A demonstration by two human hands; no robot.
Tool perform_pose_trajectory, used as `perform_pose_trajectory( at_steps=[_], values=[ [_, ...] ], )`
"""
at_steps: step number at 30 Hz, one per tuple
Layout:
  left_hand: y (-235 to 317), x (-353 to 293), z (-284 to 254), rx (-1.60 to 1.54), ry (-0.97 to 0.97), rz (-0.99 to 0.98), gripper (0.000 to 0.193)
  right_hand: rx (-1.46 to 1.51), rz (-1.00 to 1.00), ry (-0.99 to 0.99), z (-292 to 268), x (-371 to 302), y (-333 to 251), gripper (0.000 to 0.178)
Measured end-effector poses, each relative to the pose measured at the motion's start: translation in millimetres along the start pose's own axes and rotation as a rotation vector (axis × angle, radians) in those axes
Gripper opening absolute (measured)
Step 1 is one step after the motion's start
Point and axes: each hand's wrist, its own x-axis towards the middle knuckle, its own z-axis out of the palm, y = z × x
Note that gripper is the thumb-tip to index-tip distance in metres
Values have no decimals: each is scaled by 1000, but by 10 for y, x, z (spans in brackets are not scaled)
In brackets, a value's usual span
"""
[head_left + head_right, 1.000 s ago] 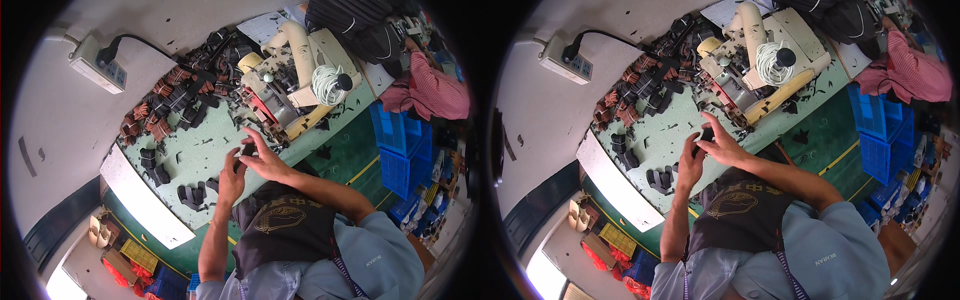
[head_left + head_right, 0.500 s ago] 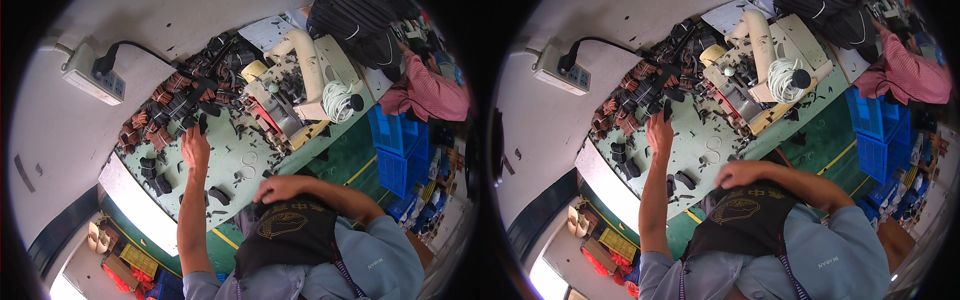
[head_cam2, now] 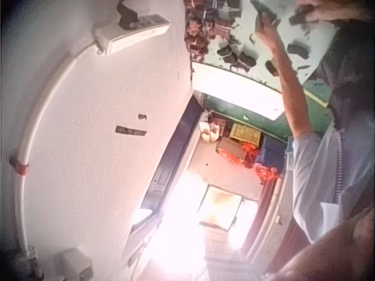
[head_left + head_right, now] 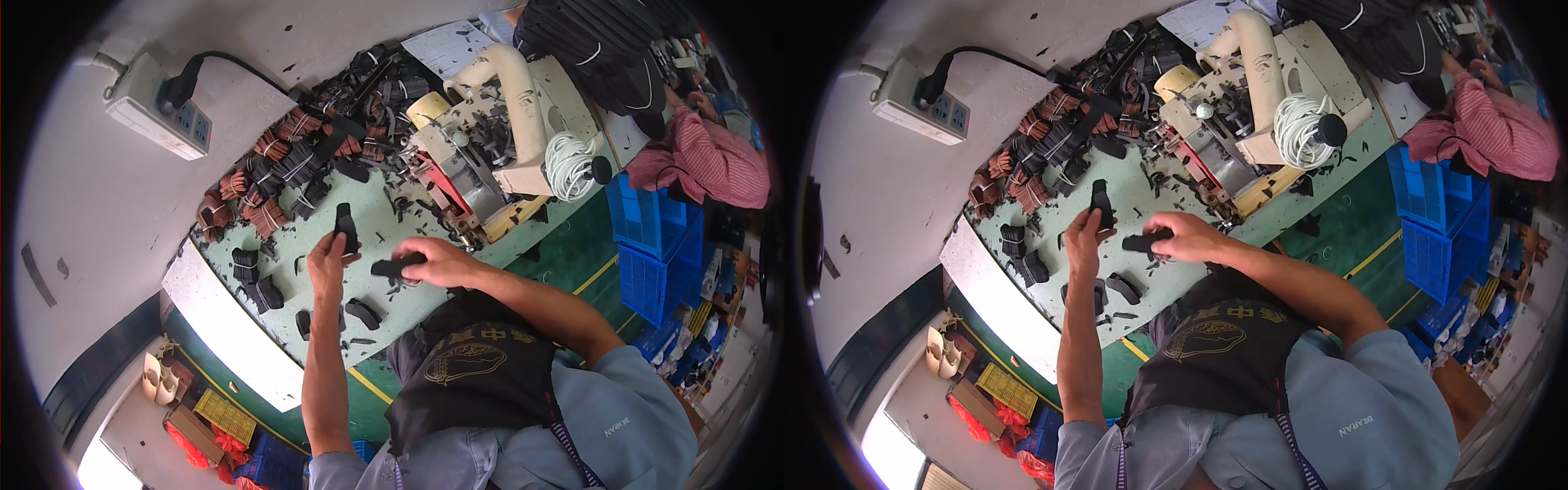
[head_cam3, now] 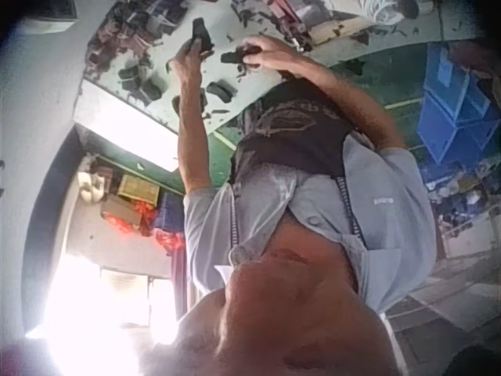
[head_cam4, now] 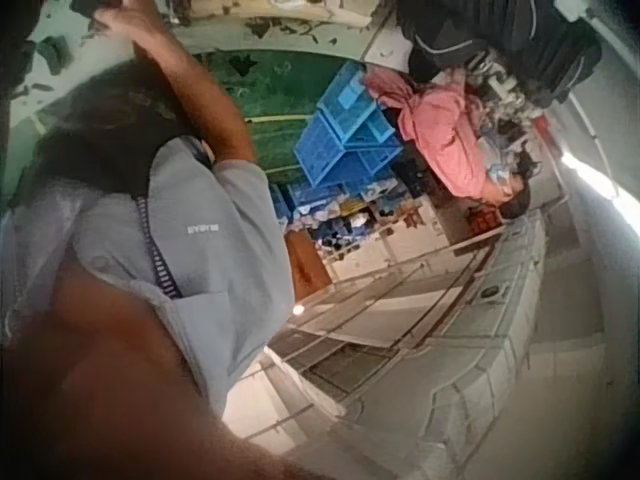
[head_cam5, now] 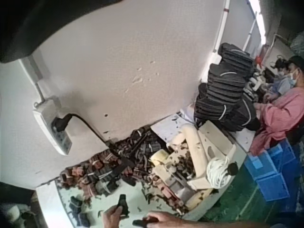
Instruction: The person thins the edges of shoe upper components by feeding them through an industrial skiving machine.
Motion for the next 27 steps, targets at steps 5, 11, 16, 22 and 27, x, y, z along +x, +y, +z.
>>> perform_pose_trajectory(
  at_steps=[5, 11, 16, 22, 27],
  values=[
    [-288, -84, -104, 463, 64, -29, 34, -15, 75, 146, 41, 85, 24, 44],
    [-296, -281, -81, 689, 217, 48, 44, -354, -106, 184, 0, 172, 408, 41],
    [-343, -390, -146, 471, 226, -2, 38, -320, -136, 261, 97, 180, 432, 32],
    [-255, -666, 97, 32, 276, 3, 18, -142, -70, 285, 202, 134, 247, 24],
    [-89, -921, 424, 747, 250, 516, 16, 160, -46, 153, 304, 129, 155, 23]
  ],
)
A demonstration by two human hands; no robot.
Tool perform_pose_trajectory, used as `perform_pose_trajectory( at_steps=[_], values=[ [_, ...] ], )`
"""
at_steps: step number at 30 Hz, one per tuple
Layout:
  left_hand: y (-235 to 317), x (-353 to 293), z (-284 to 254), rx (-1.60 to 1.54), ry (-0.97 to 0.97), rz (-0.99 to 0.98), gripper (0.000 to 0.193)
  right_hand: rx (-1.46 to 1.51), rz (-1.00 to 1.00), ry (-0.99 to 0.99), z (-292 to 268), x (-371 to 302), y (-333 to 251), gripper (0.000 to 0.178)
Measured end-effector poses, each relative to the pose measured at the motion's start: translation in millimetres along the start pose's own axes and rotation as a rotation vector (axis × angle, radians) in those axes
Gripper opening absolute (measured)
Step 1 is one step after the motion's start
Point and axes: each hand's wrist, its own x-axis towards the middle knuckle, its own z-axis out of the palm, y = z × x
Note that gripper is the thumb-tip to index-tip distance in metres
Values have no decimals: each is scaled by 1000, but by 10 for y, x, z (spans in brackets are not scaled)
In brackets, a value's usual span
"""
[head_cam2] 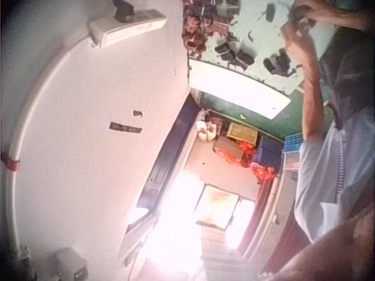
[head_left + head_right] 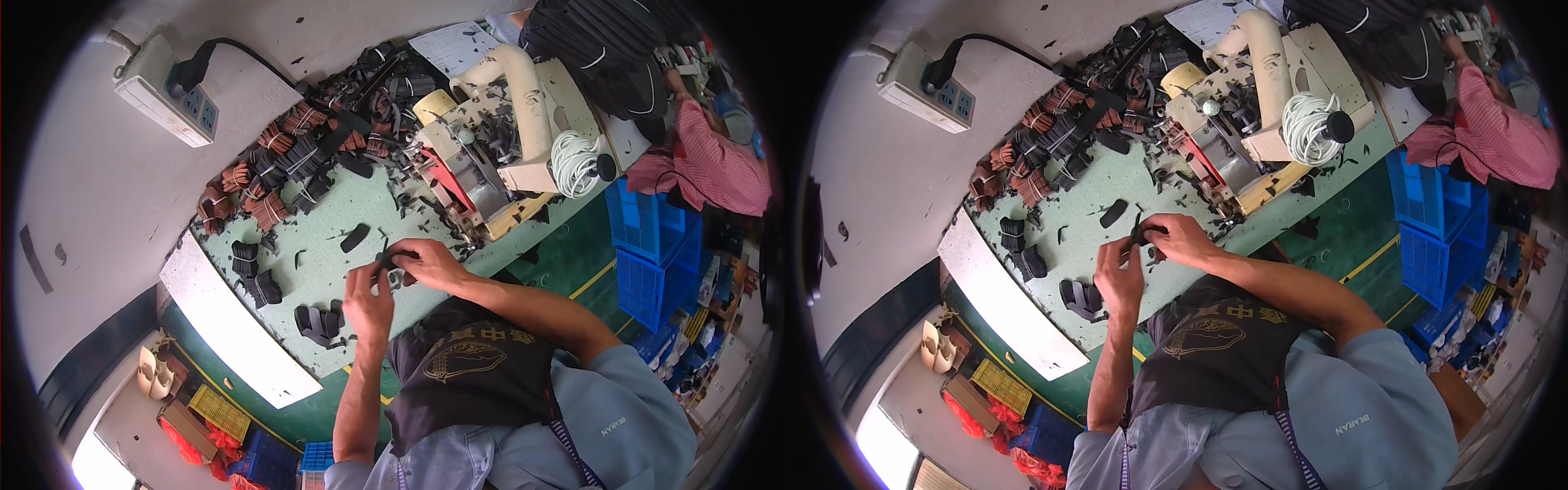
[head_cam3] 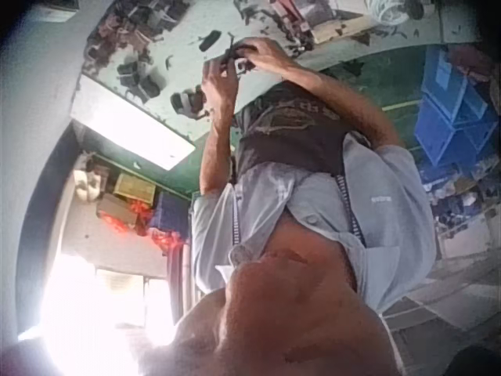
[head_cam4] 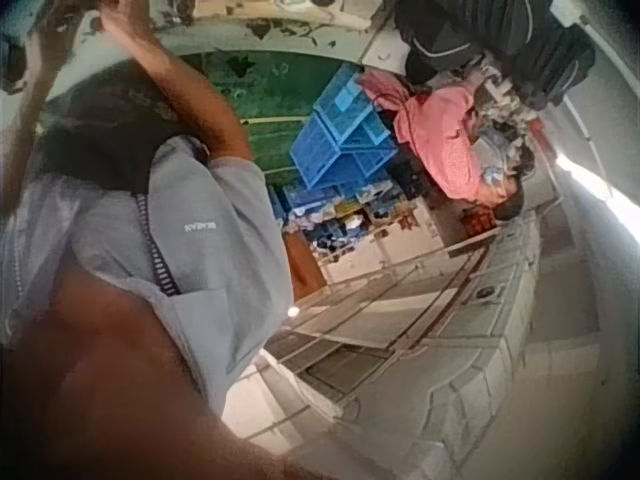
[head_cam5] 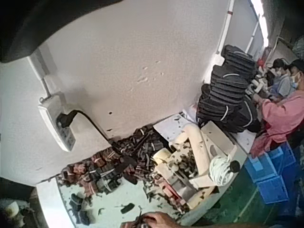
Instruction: The person thins the edges of shoe upper components by feeding them through an industrial skiving machine.
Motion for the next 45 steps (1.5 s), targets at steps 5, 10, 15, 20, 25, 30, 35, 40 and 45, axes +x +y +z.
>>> perform_pose_trajectory(
  at_steps=[5, 10, 15, 20, 25, 30, 35, 40, 45],
  values=[
    [50, -37, -7, -444, -103, -331, 20, 218, 58, 21, -7, -67, -80, 22],
    [-21, 14, -73, -794, -290, -605, 19, 152, 41, 0, -57, -97, -49, 26],
    [-132, 18, -57, -1189, -326, -883, 15, 162, 26, -26, -73, -121, -56, 27],
    [-19, 55, -68, -1090, -350, -911, 15, 114, 15, -44, -96, -134, -41, 27],
    [39, -13, -55, -606, -338, -637, 15, -252, -100, -48, -80, -214, -136, 26],
    [-40, 13, -262, -585, -204, -496, 11, 72, 126, -83, -229, -201, -114, 22],
    [-9, 103, -550, -494, -535, 8, 14, -337, 137, -349, -265, -272, -429, 29],
    [127, 42, -417, -351, -536, -134, 15, -99, 127, -378, -199, -316, -312, 38],
    [107, -78, -260, -276, -351, -180, 18, 17, 83, -351, -200, -394, -198, 38]
  ],
)
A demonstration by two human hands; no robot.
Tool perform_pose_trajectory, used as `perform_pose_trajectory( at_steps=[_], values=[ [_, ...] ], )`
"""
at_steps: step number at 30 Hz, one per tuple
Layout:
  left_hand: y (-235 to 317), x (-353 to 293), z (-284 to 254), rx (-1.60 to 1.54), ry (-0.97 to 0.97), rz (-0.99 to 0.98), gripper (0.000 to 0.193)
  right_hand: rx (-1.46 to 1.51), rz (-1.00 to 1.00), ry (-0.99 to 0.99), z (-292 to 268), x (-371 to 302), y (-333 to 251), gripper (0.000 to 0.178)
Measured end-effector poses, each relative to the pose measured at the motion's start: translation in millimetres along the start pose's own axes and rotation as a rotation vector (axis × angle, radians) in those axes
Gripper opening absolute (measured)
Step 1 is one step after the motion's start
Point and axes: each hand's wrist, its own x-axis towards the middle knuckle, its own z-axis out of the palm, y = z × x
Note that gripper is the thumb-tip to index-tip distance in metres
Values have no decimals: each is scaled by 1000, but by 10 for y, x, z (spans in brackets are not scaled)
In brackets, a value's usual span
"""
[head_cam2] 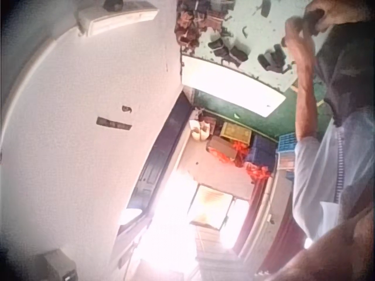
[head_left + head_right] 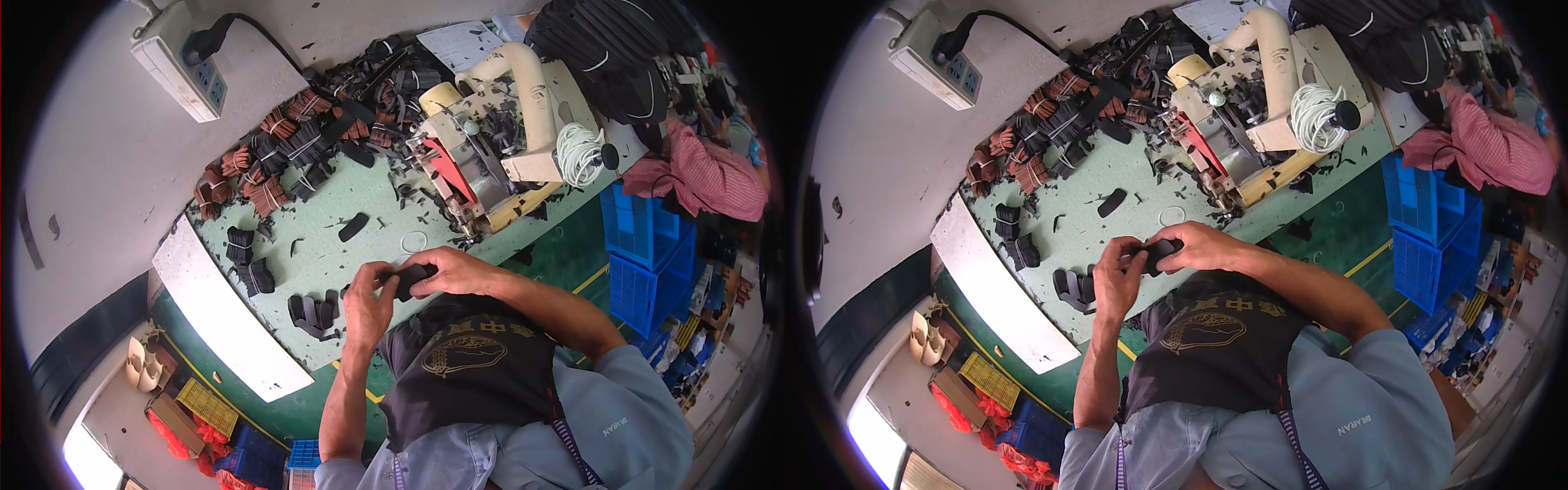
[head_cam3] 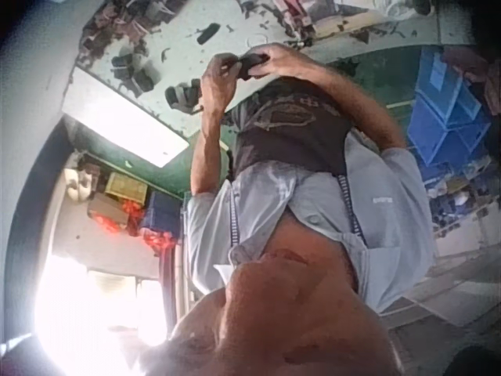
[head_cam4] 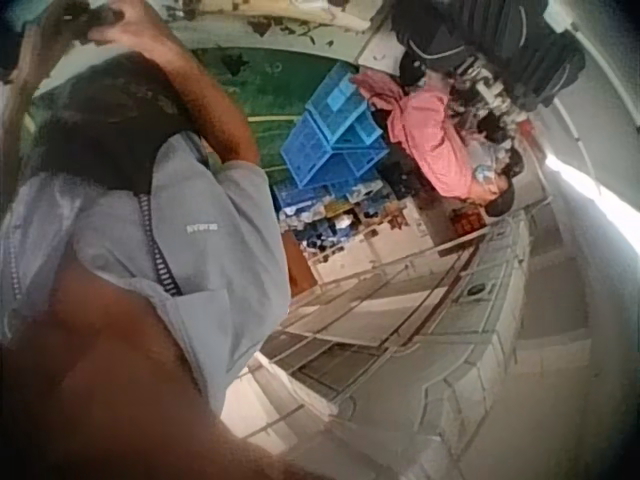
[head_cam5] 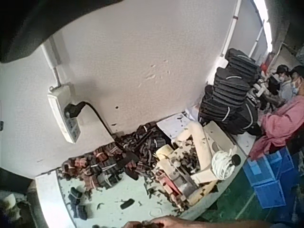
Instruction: The person thins the edges of shoe upper components by feeding them through an industrial skiving machine.
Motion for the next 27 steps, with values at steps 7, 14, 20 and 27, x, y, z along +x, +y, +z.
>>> perform_pose_trajectory(
  at_steps=[7, 14, 20, 27],
  values=[
    [-517, 500, -74, 263, 166, 127, 19, -97, 181, 9, -122, -200, -46, 40],
    [-710, 863, -127, 686, 308, 247, 20, -705, -201, -336, -170, -198, 99, 37],
    [-294, 821, -115, 188, -214, 246, 14, -751, -475, 260, -192, 319, 258, 27],
    [-292, 1721, -275, 592, 206, 523, 32, -649, -340, 251, -134, 193, 309, 34]
  ],
)
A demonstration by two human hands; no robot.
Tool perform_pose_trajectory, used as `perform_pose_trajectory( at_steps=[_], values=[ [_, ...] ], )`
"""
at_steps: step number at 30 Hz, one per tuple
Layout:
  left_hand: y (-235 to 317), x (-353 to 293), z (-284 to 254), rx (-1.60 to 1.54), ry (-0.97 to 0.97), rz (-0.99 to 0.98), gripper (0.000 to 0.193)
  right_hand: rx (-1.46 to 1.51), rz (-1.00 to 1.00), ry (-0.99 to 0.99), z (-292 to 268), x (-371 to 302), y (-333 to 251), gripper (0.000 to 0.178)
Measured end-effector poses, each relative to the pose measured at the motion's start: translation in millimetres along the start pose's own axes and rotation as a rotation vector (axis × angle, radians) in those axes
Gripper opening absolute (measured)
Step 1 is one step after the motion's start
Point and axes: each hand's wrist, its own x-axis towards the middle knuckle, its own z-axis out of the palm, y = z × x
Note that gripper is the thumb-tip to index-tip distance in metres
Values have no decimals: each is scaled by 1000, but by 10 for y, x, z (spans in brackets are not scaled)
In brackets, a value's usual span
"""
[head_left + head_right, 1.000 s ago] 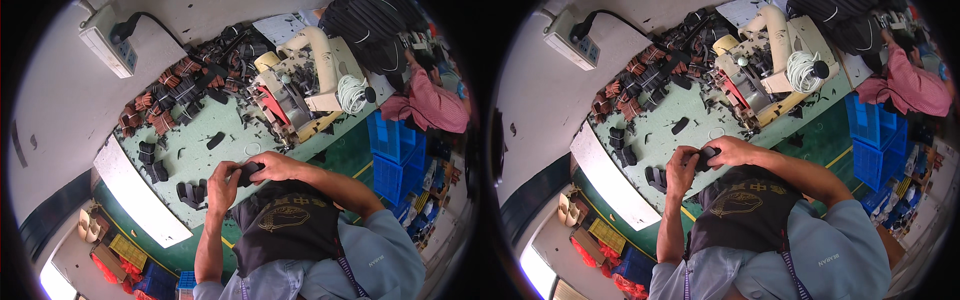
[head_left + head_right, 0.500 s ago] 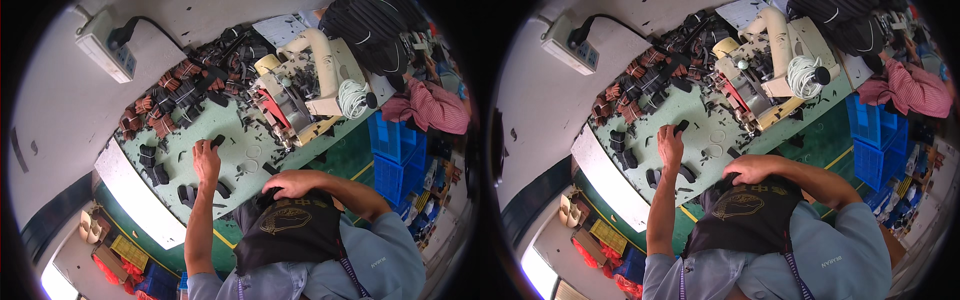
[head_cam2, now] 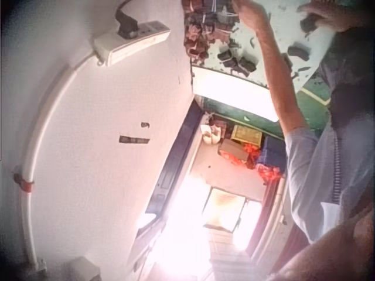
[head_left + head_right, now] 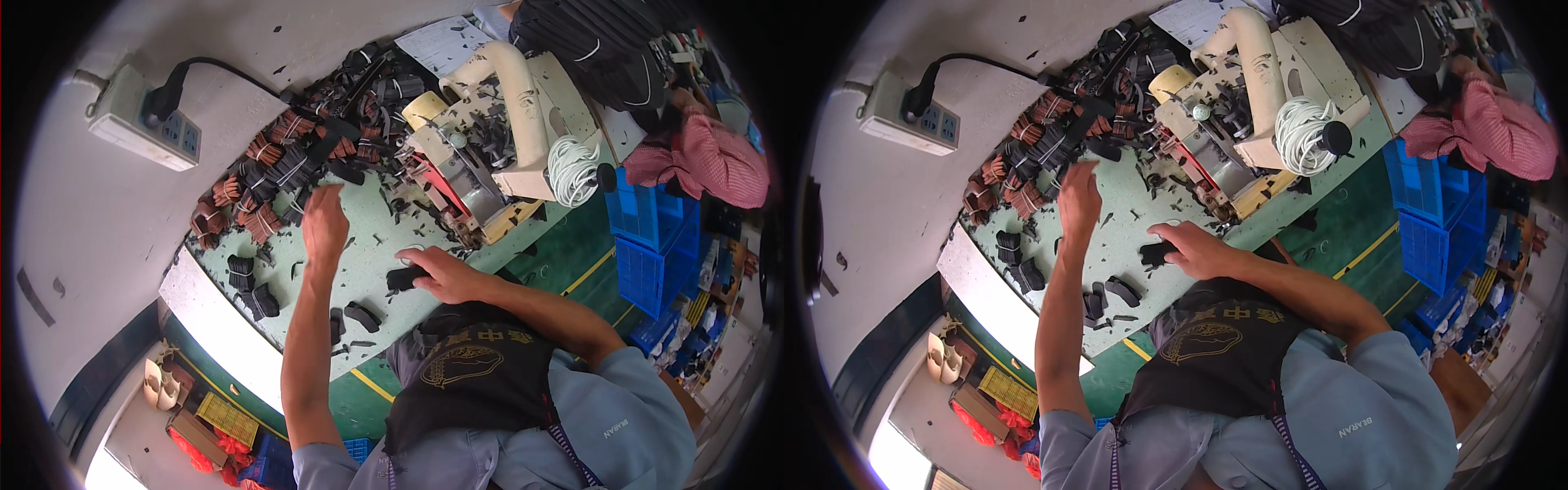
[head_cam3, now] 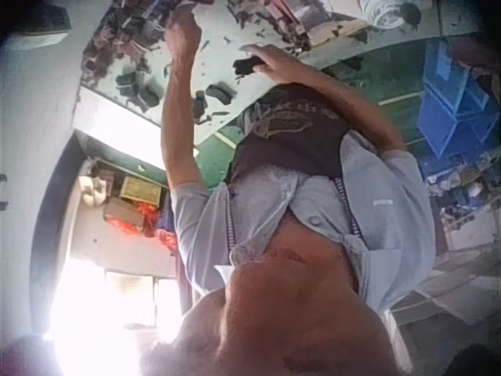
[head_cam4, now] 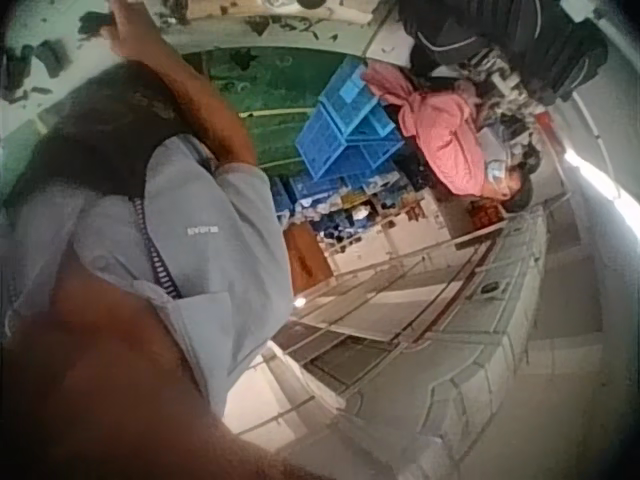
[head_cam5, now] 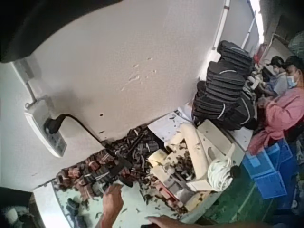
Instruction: The person thins the edges of shoe upper components by feeding them through an industrial skiving machine.
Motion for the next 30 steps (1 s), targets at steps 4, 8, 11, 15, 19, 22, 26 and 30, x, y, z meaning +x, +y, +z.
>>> perform_pose_trajectory(
  at_steps=[4, 8, 11, 15, 19, 22, 26, 30],
  values=[
    [-60, 318, 131, 270, -105, 116, 37, 63, 102, -125, 81, -142, 143, 41],
    [56, 292, 142, 248, -199, 34, 33, 42, 68, -118, 143, -176, 254, 36],
    [63, 201, 128, 281, -185, 73, 31, 1, -1, 45, 155, -68, 239, 35],
    [50, 99, 118, 265, -317, 19, 33, -84, -23, 197, 87, 111, 163, 34],
    [70, 67, 38, 185, -249, -31, 39, -58, -73, 235, 44, 222, 132, 35],
    [91, 65, 26, 219, -266, -8, 42, -48, -60, 246, 34, 175, 144, 34],
    [118, 41, 26, 196, -328, -43, 41, -47, 2, 209, 50, 120, 164, 35],
    [165, 231, 2, 81, -107, -43, 33, -31, 41, 192, 33, 57, 169, 32]
  ],
)
